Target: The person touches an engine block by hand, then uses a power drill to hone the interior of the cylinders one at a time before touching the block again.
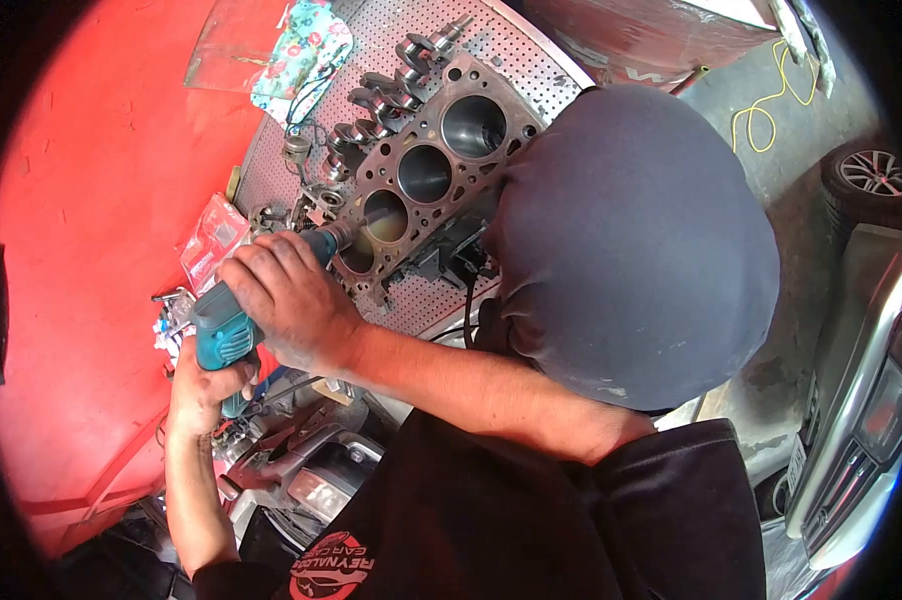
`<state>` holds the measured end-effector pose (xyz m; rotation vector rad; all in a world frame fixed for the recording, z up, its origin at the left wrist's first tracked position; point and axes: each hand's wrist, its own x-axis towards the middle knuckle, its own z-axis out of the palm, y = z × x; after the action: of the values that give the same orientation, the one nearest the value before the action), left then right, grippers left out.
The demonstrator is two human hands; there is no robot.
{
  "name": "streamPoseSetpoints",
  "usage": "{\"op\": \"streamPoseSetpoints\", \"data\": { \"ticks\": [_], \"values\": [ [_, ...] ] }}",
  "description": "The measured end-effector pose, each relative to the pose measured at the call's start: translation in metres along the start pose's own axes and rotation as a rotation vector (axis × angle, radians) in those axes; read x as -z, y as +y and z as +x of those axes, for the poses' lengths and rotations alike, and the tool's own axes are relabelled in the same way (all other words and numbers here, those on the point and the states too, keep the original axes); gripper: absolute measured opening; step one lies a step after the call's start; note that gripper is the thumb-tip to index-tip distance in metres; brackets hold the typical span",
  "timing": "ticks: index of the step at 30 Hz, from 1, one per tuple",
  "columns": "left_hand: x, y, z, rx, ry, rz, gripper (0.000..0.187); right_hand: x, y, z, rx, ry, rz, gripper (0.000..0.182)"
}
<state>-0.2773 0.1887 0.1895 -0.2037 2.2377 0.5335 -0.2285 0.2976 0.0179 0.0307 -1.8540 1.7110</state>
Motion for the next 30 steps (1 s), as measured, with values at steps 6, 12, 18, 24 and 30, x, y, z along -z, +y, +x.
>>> {"op": "streamPoseSetpoints", "data": {
  "ticks": [6, 12, 18, 24, 30],
  "values": [
    [-0.009, 0.0, 0.017, -0.006, -0.029, -0.007, 0.008, 0.0, 0.014, -0.006, -0.015, 0.038, -0.022, 0.086],
    [-0.014, 0.008, 0.027, -0.005, -0.063, -0.007, 0.01, 0.005, 0.021, -0.006, -0.02, 0.055, -0.034, 0.087],
    [-0.021, 0.007, 0.042, -0.017, -0.093, -0.012, 0.012, 0.006, 0.033, -0.01, -0.035, 0.073, -0.051, 0.088],
    [-0.031, -0.004, 0.065, -0.006, -0.119, 0.021, 0.013, 0.009, 0.049, -0.018, -0.077, 0.037, -0.105, 0.092],
    [-0.046, -0.015, 0.09, 0.01, -0.115, 0.042, 0.015, 0.015, 0.066, -0.026, -0.128, 0.001, -0.125, 0.087]
  ]
}}
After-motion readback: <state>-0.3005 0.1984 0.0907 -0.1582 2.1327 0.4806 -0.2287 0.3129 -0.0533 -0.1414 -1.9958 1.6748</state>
